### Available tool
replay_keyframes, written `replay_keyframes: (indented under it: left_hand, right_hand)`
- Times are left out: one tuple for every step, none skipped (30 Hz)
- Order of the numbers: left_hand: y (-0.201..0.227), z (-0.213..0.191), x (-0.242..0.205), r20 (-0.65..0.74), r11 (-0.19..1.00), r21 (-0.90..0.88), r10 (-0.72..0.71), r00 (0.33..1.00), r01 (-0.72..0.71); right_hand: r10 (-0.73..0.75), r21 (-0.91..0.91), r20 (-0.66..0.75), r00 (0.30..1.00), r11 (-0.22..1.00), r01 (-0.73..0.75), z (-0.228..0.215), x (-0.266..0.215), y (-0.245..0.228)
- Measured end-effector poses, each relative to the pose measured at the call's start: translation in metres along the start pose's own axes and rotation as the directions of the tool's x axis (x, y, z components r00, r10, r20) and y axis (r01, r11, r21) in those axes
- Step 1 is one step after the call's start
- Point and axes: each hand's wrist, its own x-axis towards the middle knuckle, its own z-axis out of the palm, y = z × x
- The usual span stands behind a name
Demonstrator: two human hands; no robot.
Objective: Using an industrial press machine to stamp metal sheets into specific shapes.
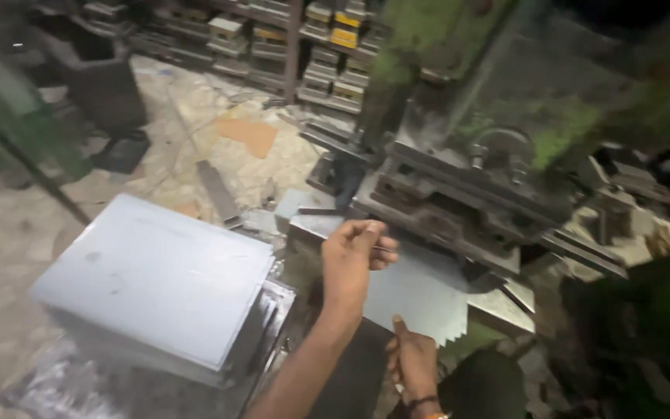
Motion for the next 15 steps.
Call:
replay_keyframes:
  left_hand:
    - [0.008, -0.006, -0.002, -0.018, 1.000, -0.003, 0.015, 1.000, -0.015]
    - [0.017, -0.013, -0.003, 0.041, 0.997, 0.040, 0.067, 0.997, -0.069]
    - [0.025, -0.020, -0.005, 0.101, 0.989, 0.081, 0.115, 0.988, -0.124]
    - [0.042, -0.034, -0.006, 0.081, 0.987, 0.081, 0.131, 0.988, -0.138]
    - [0.058, -0.047, -0.008, 0.052, 0.938, 0.234, 0.253, 0.966, -0.258]
    - [0.073, -0.059, -0.011, 0.040, 0.853, 0.384, 0.368, 0.929, -0.354]
    - [0.086, -0.086, -0.006, 0.022, 0.849, 0.390, 0.379, 0.925, -0.358]
    - [0.098, -0.112, -0.002, 0.000, 0.603, 0.692, 0.549, 0.836, -0.396]
    - [0.110, -0.138, 0.002, 0.044, 0.280, 0.904, 0.692, 0.721, -0.324]
    - [0.118, -0.174, 0.005, 0.039, 0.277, 0.906, 0.698, 0.715, -0.320]
    - [0.126, -0.208, 0.007, 0.065, 0.031, 0.989, 0.783, 0.619, -0.142]
    - [0.136, -0.243, 0.010, 0.132, -0.199, 0.977, 0.842, 0.523, 0.074]
    - [0.148, -0.265, 0.004, 0.133, -0.202, 0.976, 0.846, 0.516, 0.080]
    - [0.157, -0.285, -0.003, -0.005, -0.216, 0.937, 0.777, 0.630, 0.275]
    - [0.166, -0.306, -0.009, -0.166, -0.251, 0.855, 0.697, 0.697, 0.455]
  right_hand:
    - [-0.005, -0.012, 0.020, 1.000, 1.000, 0.006, 0.009, -0.015, -0.012]
    - [-0.081, 0.041, 0.063, 0.995, 0.996, 0.079, 0.019, -0.031, -0.023]
    - [-0.157, 0.098, 0.102, 0.982, 0.984, 0.147, 0.028, -0.047, -0.034]
    - [-0.160, 0.089, 0.126, 0.979, 0.985, 0.150, 0.045, -0.063, -0.043]
    - [-0.255, 0.137, 0.256, 0.932, 0.964, 0.226, 0.061, -0.080, -0.052]
    - [-0.343, 0.196, 0.375, 0.861, 0.937, 0.288, 0.075, -0.097, -0.060]
    - [-0.341, 0.191, 0.395, 0.853, 0.939, 0.287, 0.096, -0.104, -0.062]
    - [-0.443, 0.150, 0.435, 0.784, 0.894, 0.422, 0.116, -0.110, -0.064]
    - [-0.532, 0.116, 0.477, 0.699, 0.827, 0.550, 0.135, -0.117, -0.066]
    - [-0.534, 0.119, 0.485, 0.693, 0.825, 0.552, 0.145, -0.122, -0.068]
    - [-0.463, 0.061, 0.494, 0.736, 0.863, 0.502, 0.154, -0.126, -0.070]
    - [-0.392, 0.006, 0.498, 0.774, 0.894, 0.448, 0.165, -0.132, -0.073]
    - [-0.395, 0.012, 0.504, 0.768, 0.892, 0.451, 0.168, -0.130, -0.073]
    - [-0.406, 0.052, 0.505, 0.761, 0.895, 0.443, 0.170, -0.128, -0.072]
    - [-0.417, 0.091, 0.505, 0.755, 0.896, 0.435, 0.172, -0.126, -0.070]
